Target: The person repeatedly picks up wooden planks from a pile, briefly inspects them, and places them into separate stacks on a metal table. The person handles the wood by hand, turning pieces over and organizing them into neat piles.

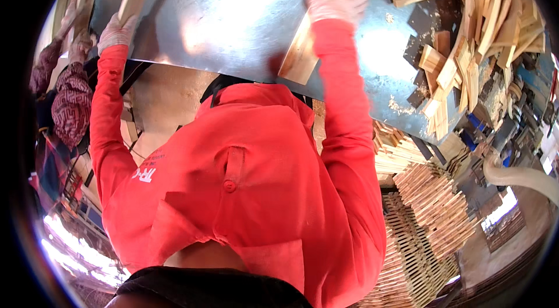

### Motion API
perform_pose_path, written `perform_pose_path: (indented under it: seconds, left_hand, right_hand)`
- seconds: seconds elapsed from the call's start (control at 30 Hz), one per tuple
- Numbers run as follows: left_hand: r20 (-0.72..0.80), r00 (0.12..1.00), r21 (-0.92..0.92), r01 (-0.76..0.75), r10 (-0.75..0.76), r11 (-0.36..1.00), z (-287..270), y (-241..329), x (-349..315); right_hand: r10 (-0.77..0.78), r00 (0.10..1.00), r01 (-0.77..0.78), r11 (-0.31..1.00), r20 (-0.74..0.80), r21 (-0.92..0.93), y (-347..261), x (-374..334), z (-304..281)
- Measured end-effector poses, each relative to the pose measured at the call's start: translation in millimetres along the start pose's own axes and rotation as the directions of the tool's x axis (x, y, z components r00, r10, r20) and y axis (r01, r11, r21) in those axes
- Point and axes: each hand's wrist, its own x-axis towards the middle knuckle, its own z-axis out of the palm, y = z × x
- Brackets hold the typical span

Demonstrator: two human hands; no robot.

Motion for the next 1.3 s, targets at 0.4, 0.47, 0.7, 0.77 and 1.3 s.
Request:
perform_pose_path:
  seconds: [0.4,0.47,0.7,0.77,1.3]
  left_hand:
    - [0.406,0.831,-0.914,0.366,0.381,0.175,91.3,147.9,-61.9]
    - [0.441,0.462,-0.767,0.64,0.769,0.056,68.4,198.9,-99.5]
    - [0.453,0.738,-0.878,0.466,0.5,0.109,74.8,213.3,-120.1]
    - [0.544,0.723,-0.839,0.468,0.427,0.277,74.1,216.2,-118.4]
    - [0.536,0.522,-0.802,0.561,0.663,0.206,145.6,331.9,-173.2]
  right_hand:
    - [-0.097,0.824,-0.521,0.253,0.558,0.815,-9.8,-34.4,63.7]
    - [0.052,0.945,-0.277,0.653,0.323,0.705,5.1,-0.2,45.5]
    - [0.812,0.583,-0.78,0.569,-0.027,0.262,136.2,201.8,-19.3]
    - [0.79,0.601,-0.757,0.515,0.121,0.403,154.0,205.1,-9.8]
    - [0.347,0.823,-0.42,0.905,0.45,0.07,135.4,-162.3,-84.9]
